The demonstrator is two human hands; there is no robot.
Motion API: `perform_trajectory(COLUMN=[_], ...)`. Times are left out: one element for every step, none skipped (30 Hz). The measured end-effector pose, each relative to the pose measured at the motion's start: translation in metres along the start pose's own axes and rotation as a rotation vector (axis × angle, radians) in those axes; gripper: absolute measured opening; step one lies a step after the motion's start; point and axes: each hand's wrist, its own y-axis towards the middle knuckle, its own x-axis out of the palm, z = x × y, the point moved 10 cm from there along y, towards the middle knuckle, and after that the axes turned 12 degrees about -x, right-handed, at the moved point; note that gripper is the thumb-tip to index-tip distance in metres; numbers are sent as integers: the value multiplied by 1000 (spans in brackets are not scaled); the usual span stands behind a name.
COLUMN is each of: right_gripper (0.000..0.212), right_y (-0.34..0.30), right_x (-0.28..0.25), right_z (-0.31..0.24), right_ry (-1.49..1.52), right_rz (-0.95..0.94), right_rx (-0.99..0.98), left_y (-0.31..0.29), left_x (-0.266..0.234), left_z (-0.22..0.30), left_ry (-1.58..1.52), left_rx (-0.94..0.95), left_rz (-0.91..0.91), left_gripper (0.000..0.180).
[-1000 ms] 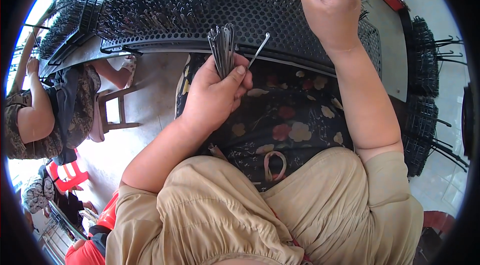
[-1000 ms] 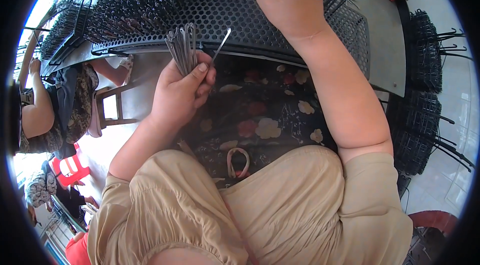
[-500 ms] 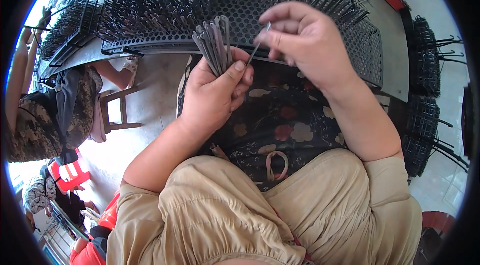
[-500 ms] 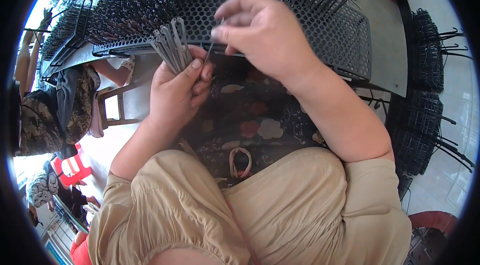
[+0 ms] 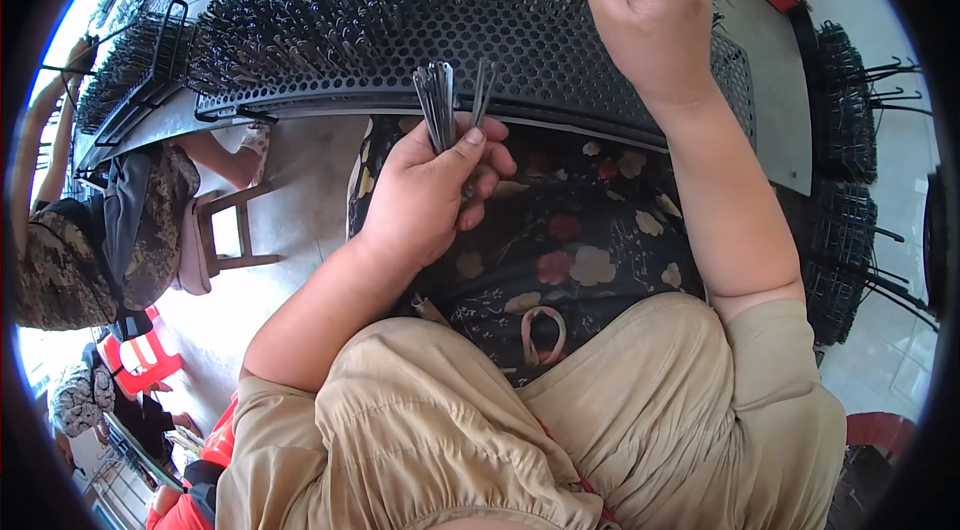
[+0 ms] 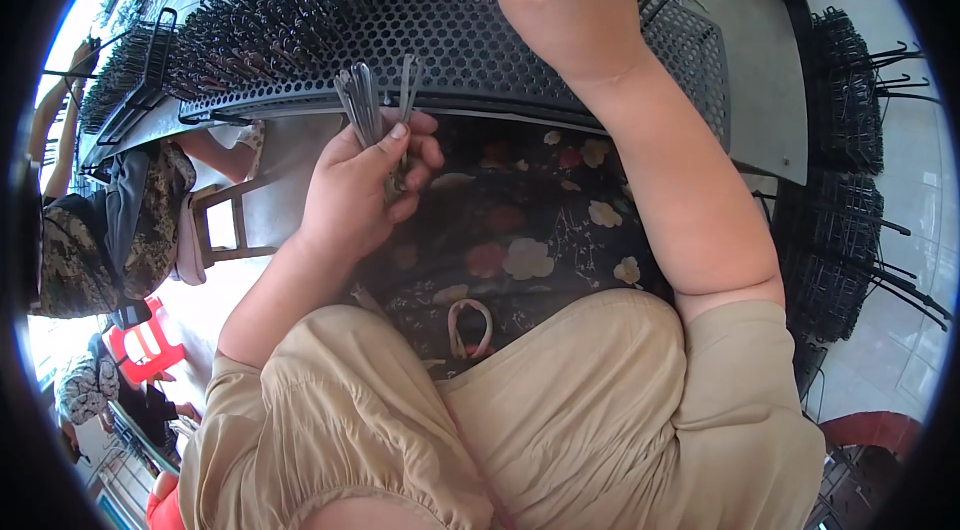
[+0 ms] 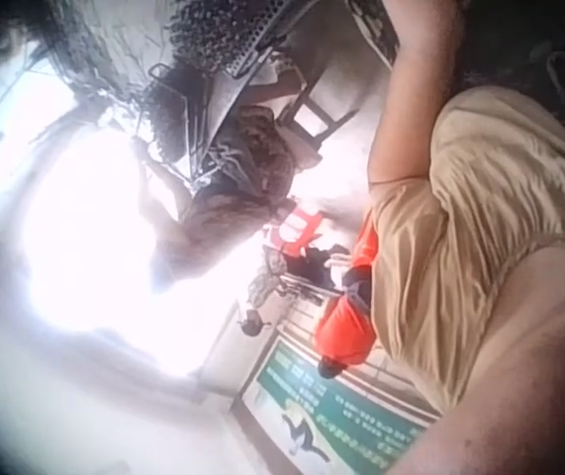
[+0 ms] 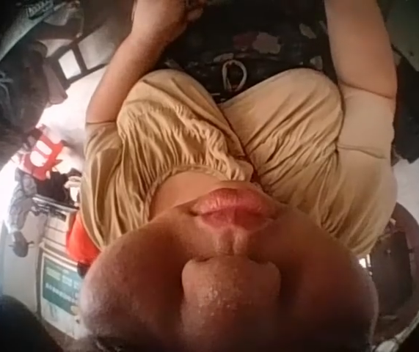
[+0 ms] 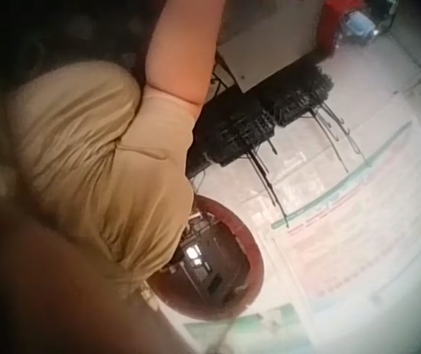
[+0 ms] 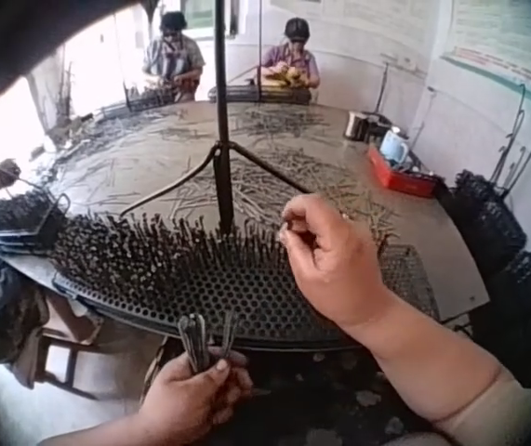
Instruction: Inserting thin metal rods into a perforated board for assembly.
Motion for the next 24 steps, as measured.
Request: perform_trajectory(right_gripper=[16, 14, 13, 11, 11, 12, 13, 13, 14, 16, 16, 16, 16, 16, 14, 13, 13, 13, 12, 12, 13, 14, 14, 17], right_y=[0, 2, 4, 4, 4, 4, 3, 0, -4, -6, -7, -7, -7, -7, -6, -5, -7, -4, -8, -14, -2, -8, -8, -5], right_x=[1, 3, 7, 11, 10, 10, 10, 9, 10, 13, 13, 12, 11, 10, 9, 9, 15, 10, -4, -12, 4, 16, 17, 11], right_z=[1, -4, -10, -17, -18, -22, -26, -31, -30, -25, -24, -22, -20, -18, -19, -20, -7, -14, -21, -21, -20, -4, -2, -10], right_ry=[3, -52, -106, -160, -159, -163, -168, -168, -70, 28, 30, 6, -17, -18, -67, -117, -121, 59, 239, 235, 140, 22, 24, -51], right_rz=[1, -30, -59, -88, -87, -110, -133, -132, -137, -141, -142, -142, -142, -142, -150, -158, -157, 17, 193, 193, -40, -268, -270, -206], right_rx=[1, -77, -155, -232, -229, -239, -249, -248, -160, -73, -73, -72, -72, -70, -129, -187, -184, -340, -493, -492, -193, 112, 110, -22], left_y=[1, 2, 3, 3, 3, 3, 3, 2, 1, 1, 1, 1, 1, 1, 2, 2, 2, 3, 2, 2, 0, 0, -1, -1], left_x=[0, -1, -2, -4, -4, -3, -4, -3, -2, -2, -1, 0, 1, 3, 4, 5, 6, 7, 8, 8, 2, 1, 2, 2], left_z=[-1, -1, -1, -2, -2, 0, 0, 3, 4, 4, 4, 5, 4, 3, 3, 2, 1, 1, 2, 2, 2, 2, 3, 4], left_ry=[0, 1, 2, 4, 7, 9, 10, 5, -2, -3, -15, -26, -25, -27, -28, -25, -30, -36, -35, -54, -85, -87, -94, -101], left_rx=[0, 7, 15, 13, 28, 43, 42, 61, 80, 80, 88, 94, 93, 92, 88, 86, 75, 65, 63, 53, 53, 55, 71, 89], left_rz=[3, 3, 4, 7, -7, -22, -21, -34, -47, -46, -56, -68, -68, -71, -76, -79, -78, -76, -79, -77, -56, -56, -63, -70], left_gripper=[20, 20, 19, 19, 19, 19, 19, 19, 20, 20, 19, 19, 19, 19, 19, 19, 19, 19, 19, 18, 18, 18, 18, 17])
